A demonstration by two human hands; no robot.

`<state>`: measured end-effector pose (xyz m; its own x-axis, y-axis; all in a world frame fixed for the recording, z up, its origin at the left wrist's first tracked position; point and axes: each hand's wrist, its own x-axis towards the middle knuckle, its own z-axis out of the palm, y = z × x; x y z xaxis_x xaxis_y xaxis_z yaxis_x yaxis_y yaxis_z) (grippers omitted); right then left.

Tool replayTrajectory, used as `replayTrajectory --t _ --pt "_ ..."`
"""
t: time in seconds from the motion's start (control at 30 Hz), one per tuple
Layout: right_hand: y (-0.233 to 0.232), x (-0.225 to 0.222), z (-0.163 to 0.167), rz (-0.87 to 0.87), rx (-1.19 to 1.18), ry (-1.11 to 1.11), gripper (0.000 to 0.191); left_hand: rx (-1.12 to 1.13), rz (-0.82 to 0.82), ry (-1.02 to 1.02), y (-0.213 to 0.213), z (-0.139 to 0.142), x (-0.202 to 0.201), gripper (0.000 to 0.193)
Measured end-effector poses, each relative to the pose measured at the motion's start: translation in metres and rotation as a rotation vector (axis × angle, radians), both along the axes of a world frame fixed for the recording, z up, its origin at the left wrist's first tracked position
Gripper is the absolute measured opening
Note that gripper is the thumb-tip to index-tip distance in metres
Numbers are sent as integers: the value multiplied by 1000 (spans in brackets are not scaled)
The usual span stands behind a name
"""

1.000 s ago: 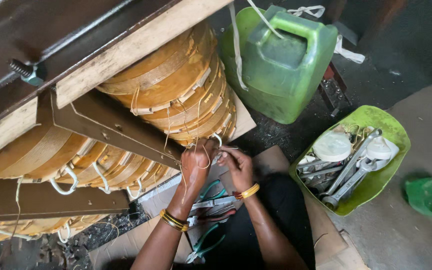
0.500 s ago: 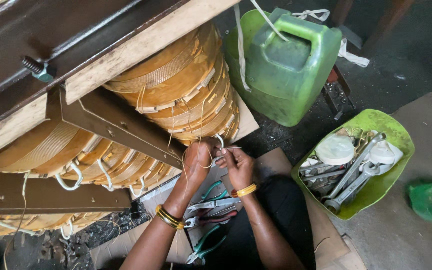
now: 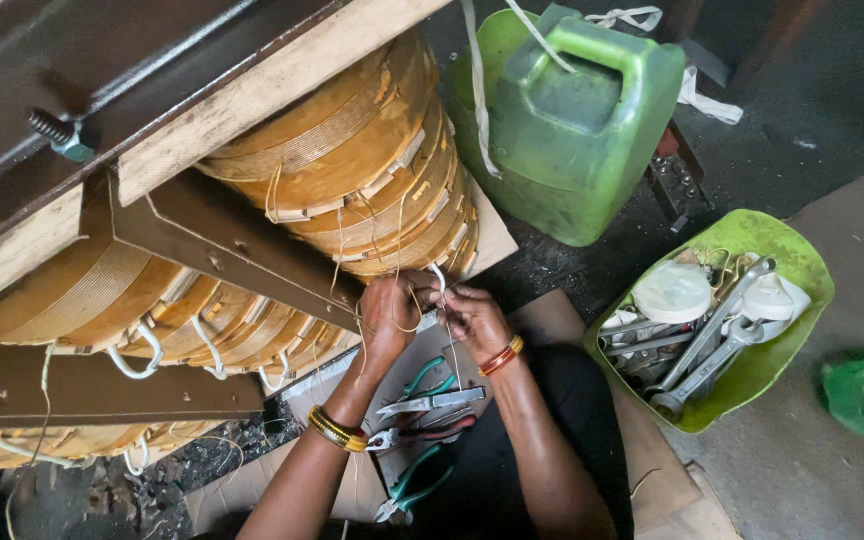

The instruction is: The person sits on the floor and repairs electrical coils by stripping white wire ends, threading them through slots in the coil, and securing them with pliers. The person repeats this process for multiple coils stacked vertically.

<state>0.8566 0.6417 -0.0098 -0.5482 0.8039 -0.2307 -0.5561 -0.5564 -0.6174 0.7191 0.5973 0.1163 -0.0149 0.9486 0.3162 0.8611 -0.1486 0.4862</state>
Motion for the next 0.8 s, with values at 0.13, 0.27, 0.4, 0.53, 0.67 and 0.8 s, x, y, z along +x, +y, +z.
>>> replayTrajectory --t 0.13,0.27,0.4,0.53,0.67,0.8 --pt "-28 2 24 -505 488 -605 16 49 -5 -67 -5 6 6 11" --pt "-47 9 46 -748 1231 -889 28 -3 14 -122 -6 5 7 12" --pt "-43 1 41 -731 1190 -963 14 -95 -12 -125 -4 0 2 13" --pt "-31 -12 11 -520 809 -802 5 42 -40 -82 -3 -4 -3 17" --pt "-19 -9 -7 -148 179 -168 10 12 -36 -114 -4 -4 -1 18" --pt "-28 3 8 -254 280 -328 18 -34 -16 -82 -5 3 5 17"
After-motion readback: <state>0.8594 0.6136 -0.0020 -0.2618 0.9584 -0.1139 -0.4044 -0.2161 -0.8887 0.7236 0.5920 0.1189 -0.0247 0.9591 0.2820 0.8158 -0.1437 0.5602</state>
